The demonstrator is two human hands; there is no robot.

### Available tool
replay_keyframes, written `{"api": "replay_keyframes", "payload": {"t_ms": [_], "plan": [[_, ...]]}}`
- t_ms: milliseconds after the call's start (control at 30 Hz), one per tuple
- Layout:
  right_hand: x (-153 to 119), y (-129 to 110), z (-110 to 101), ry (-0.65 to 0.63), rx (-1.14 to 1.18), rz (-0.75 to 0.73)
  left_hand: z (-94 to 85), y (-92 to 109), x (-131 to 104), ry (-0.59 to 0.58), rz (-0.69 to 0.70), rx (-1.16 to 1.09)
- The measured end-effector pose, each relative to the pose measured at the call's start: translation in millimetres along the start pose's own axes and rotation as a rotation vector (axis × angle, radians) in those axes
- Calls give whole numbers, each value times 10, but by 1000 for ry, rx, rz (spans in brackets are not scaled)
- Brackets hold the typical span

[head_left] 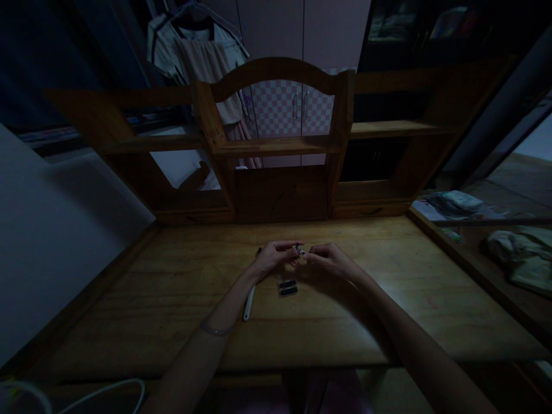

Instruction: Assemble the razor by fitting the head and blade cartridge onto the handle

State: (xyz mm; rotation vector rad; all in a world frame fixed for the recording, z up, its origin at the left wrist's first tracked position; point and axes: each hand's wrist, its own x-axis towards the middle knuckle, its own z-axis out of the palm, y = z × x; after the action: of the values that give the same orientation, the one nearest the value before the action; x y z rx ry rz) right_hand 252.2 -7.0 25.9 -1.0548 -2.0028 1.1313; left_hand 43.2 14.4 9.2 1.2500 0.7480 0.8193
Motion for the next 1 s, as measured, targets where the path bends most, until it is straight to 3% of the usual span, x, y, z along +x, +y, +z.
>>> {"api": "replay_keyframes", "payload": {"t_ms": [300, 533, 1000], "plan": [[20, -60, 15, 55, 0, 46, 10, 17, 3, -32, 22, -52], [-3, -13, 3, 11, 109, 56, -12, 9, 15, -42, 0, -114], [13, -15, 27, 75, 57, 83, -28, -59, 71, 59, 18, -123]]}}
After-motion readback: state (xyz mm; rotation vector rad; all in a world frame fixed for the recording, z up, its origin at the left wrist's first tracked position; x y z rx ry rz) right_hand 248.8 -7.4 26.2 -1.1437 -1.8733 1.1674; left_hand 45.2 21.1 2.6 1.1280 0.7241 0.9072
